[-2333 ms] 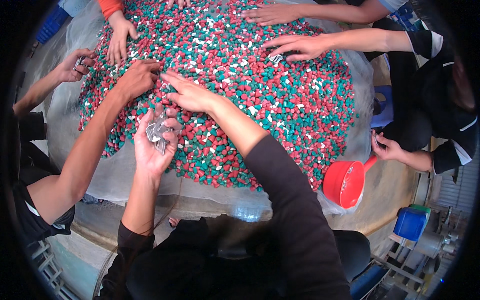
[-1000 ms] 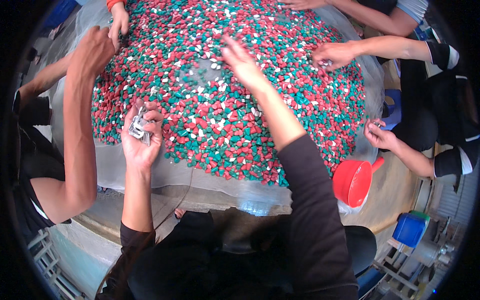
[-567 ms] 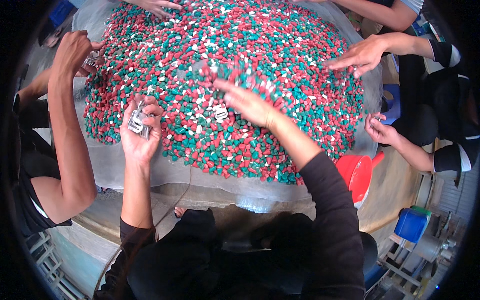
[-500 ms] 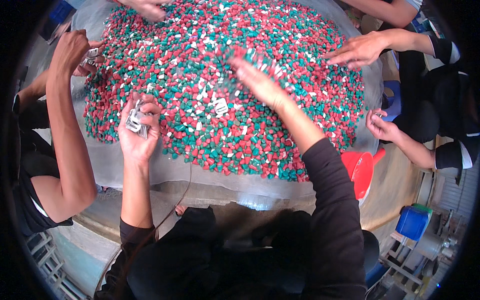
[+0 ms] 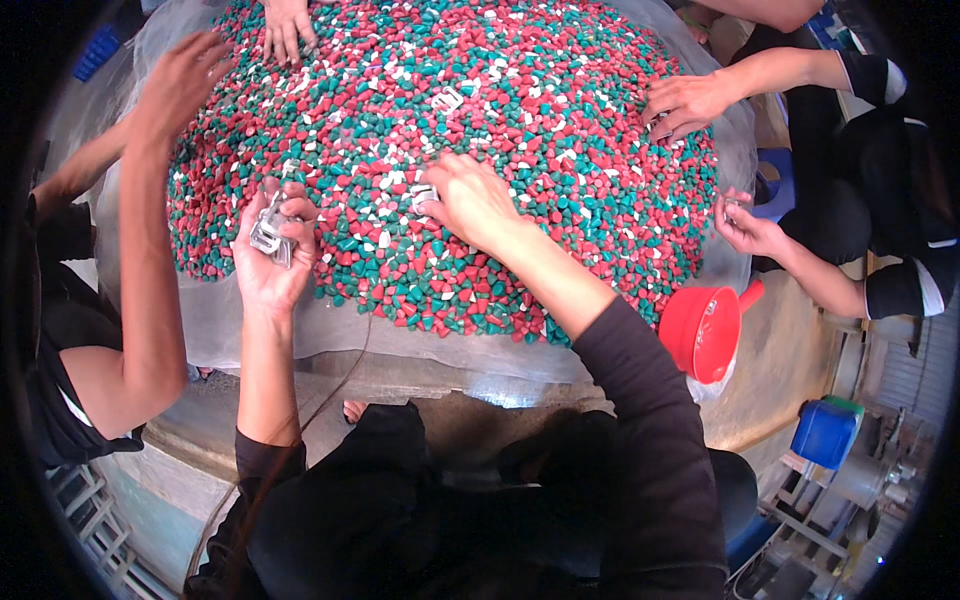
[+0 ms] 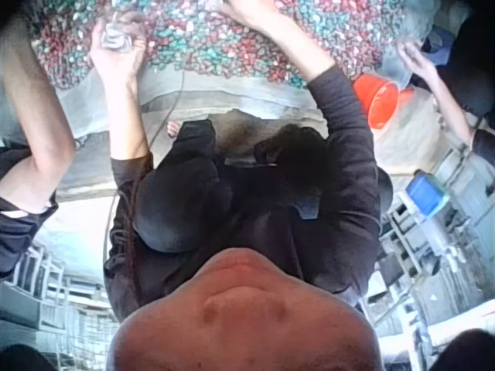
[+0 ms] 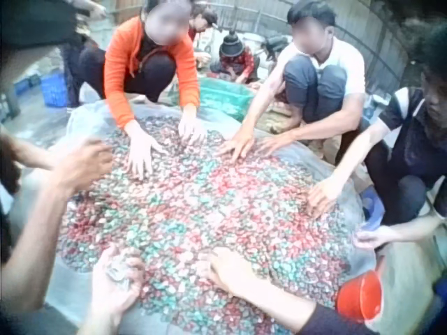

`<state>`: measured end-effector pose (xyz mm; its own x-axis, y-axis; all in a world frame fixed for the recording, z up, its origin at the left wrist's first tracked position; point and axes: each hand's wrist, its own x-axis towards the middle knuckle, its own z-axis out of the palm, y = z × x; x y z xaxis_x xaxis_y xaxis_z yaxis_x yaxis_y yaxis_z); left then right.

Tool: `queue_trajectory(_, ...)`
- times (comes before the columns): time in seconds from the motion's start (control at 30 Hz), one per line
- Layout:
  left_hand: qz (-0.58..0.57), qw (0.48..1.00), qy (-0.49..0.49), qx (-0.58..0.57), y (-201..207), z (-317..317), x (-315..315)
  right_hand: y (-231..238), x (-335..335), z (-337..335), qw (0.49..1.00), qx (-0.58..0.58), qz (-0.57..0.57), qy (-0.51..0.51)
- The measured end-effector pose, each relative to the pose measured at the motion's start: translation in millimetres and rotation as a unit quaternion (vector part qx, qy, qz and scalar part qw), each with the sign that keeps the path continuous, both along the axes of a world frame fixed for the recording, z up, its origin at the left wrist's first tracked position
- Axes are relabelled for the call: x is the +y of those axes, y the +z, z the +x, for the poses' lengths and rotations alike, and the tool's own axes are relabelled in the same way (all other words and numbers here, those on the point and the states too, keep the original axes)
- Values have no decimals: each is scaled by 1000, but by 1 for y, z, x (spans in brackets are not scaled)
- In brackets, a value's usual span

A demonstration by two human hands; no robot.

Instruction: The person sorts through a pile of green, red, and silver components on a sheet, picking out silver metal buckles and placing them into a red handheld container while other people assist in sorting.

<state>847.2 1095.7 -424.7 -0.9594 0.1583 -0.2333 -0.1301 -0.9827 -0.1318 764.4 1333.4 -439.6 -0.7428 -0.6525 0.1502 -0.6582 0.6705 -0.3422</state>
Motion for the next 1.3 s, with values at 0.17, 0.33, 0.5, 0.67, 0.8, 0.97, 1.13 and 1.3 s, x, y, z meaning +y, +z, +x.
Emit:
queue_trajectory(0.17,-6,1000,-14,-18,-5,2,3,4,-4,-65,963,-156,-116,-189)
queue_trajectory(0.33,-20,999,-24,-13,9,7,6,13,-15,-90,972,-135,-85,-170)
queue_trajectory(0.5,-162,975,-111,-104,5,-6,44,41,56,-74,971,-148,1,-189)
queue_trajectory(0.67,-286,907,-306,-45,35,-33,135,139,159,-19,939,-247,62,-232)
queue_trajectory(0.8,-312,820,-470,101,81,-47,270,188,260,61,904,-253,63,-338)
queue_trajectory(0.97,-337,761,-531,160,106,-24,411,205,304,119,849,-276,151,-423)
queue_trajectory(1.13,-526,641,-496,256,102,-14,428,173,321,131,836,-262,236,-420)
queue_trajectory(1.3,-601,625,-363,343,89,-30,333,156,282,105,950,-119,125,-261)
